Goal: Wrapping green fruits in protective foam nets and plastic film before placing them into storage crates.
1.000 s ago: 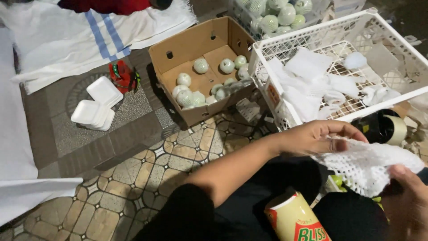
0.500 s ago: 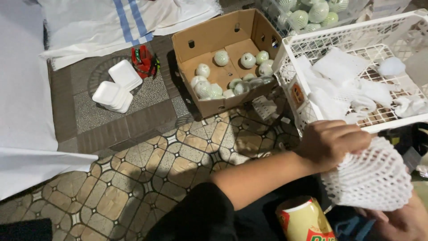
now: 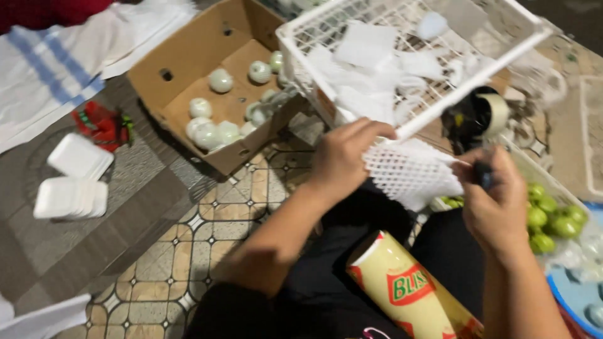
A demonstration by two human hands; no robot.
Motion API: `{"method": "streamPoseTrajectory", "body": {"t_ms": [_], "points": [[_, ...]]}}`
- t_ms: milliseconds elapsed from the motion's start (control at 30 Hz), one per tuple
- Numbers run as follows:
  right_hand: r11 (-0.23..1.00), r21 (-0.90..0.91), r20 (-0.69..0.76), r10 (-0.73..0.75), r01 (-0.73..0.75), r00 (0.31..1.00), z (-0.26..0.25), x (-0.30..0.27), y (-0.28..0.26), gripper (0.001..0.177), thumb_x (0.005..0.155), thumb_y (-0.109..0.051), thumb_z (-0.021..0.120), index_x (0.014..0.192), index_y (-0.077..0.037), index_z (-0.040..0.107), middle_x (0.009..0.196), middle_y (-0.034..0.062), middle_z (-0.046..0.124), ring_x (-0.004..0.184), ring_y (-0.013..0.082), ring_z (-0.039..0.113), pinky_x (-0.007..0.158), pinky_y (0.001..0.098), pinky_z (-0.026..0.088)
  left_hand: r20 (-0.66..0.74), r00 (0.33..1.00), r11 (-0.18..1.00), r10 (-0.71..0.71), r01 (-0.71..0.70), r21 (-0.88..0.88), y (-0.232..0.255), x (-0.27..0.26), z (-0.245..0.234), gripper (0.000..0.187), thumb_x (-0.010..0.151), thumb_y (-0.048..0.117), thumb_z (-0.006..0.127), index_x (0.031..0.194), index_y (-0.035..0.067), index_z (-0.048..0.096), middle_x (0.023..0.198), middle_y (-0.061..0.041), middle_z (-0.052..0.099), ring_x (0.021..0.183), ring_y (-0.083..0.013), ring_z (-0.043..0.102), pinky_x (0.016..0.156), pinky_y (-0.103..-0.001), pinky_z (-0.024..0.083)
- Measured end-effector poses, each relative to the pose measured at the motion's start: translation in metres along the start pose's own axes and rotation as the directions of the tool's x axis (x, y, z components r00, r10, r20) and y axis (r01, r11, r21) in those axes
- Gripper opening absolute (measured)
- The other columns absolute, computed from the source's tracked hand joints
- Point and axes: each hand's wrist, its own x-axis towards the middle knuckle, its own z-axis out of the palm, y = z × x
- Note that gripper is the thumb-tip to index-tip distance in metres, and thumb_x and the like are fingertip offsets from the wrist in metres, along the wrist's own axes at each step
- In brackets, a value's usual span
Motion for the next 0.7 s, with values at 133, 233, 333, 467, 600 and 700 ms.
{"method": "streamPoseTrajectory", "body": {"t_ms": [133,233,333,467,600,700], "points": [[0.995,0.088,0.006,-0.049,0.048,0.999,0.010,-0.002,0.002,0.034,0.089,0.010,0.043,0.117,-0.005,0.053,0.111,0.0043,0.056,0.101,0.0124,0.051,0.095,0.0238,0.042,0.077,0.970,0.948,-0.232,0.243,-0.205,-0.016,-0.004,0.021,0.069,0.070,-0.001,0.079,0.132,0.009,0.052,0.115,-0.007,0.055,0.102,-0.0171,0.053,0.083,-0.029,0.050],[0.952,0.305,0.048,-0.040,0.023,0.998,0.020,-0.008,0.005,0.031,0.096,0.009,0.050,0.123,-0.007,0.049,0.113,0.0022,0.054,0.098,0.0075,0.052,0.092,0.0219,0.043,0.467,0.834,0.649,-0.295,0.534,-0.543,-0.036,-0.033,0.046,0.062,0.076,-0.010,0.067,0.136,-0.001,0.054,0.117,-0.013,0.067,0.105,-0.0216,0.065,0.091,-0.033,0.055],[0.943,0.326,0.053,0.047,-0.062,0.997,0.015,-0.005,0.003,0.020,0.098,-0.002,0.060,0.116,-0.007,0.054,0.110,0.0007,0.056,0.098,0.0085,0.048,0.093,0.0228,0.037,0.572,0.635,0.279,-0.519,0.758,-0.589,-0.038,-0.044,0.054,0.063,0.079,-0.010,0.066,0.140,-0.007,0.050,0.125,-0.020,0.065,0.111,-0.0238,0.065,0.097,-0.029,0.053],[0.870,0.426,0.251,0.149,-0.247,0.956,-0.010,0.000,0.010,0.046,0.088,0.011,0.059,0.130,-0.008,0.052,0.114,0.0048,0.060,0.094,0.0123,0.058,0.079,0.0232,0.048,0.647,0.651,-0.020,-0.398,0.699,-0.715,-0.065,-0.049,0.047,0.045,0.089,-0.003,0.065,0.134,-0.002,0.057,0.107,-0.015,0.072,0.088,-0.0168,0.071,0.076,-0.026,0.062],[0.941,0.281,0.295,0.103,-0.189,0.950,-0.016,0.002,-0.003,0.044,0.086,0.007,0.063,0.128,-0.004,0.054,0.115,0.0068,0.059,0.098,0.0144,0.057,0.083,0.0256,0.047,0.693,0.639,-0.182,-0.335,0.678,-0.712,-0.074,-0.055,0.033,0.094,0.068,0.009,0.089,0.148,-0.002,0.040,0.130,-0.023,0.059,0.110,-0.0258,0.066,0.089,-0.026,0.061],[0.983,0.177,0.214,0.014,-0.053,0.977,-0.013,0.000,-0.010,0.039,0.085,0.005,0.057,0.123,-0.006,0.053,0.110,0.0047,0.056,0.096,0.0122,0.051,0.086,0.0238,0.041,0.714,0.626,-0.258,-0.312,0.668,-0.698,-0.064,-0.046,0.027,0.089,0.071,0.017,0.092,0.145,-0.002,0.046,0.126,-0.022,0.064,0.106,-0.0271,0.069,0.084,-0.029,0.063]]}}
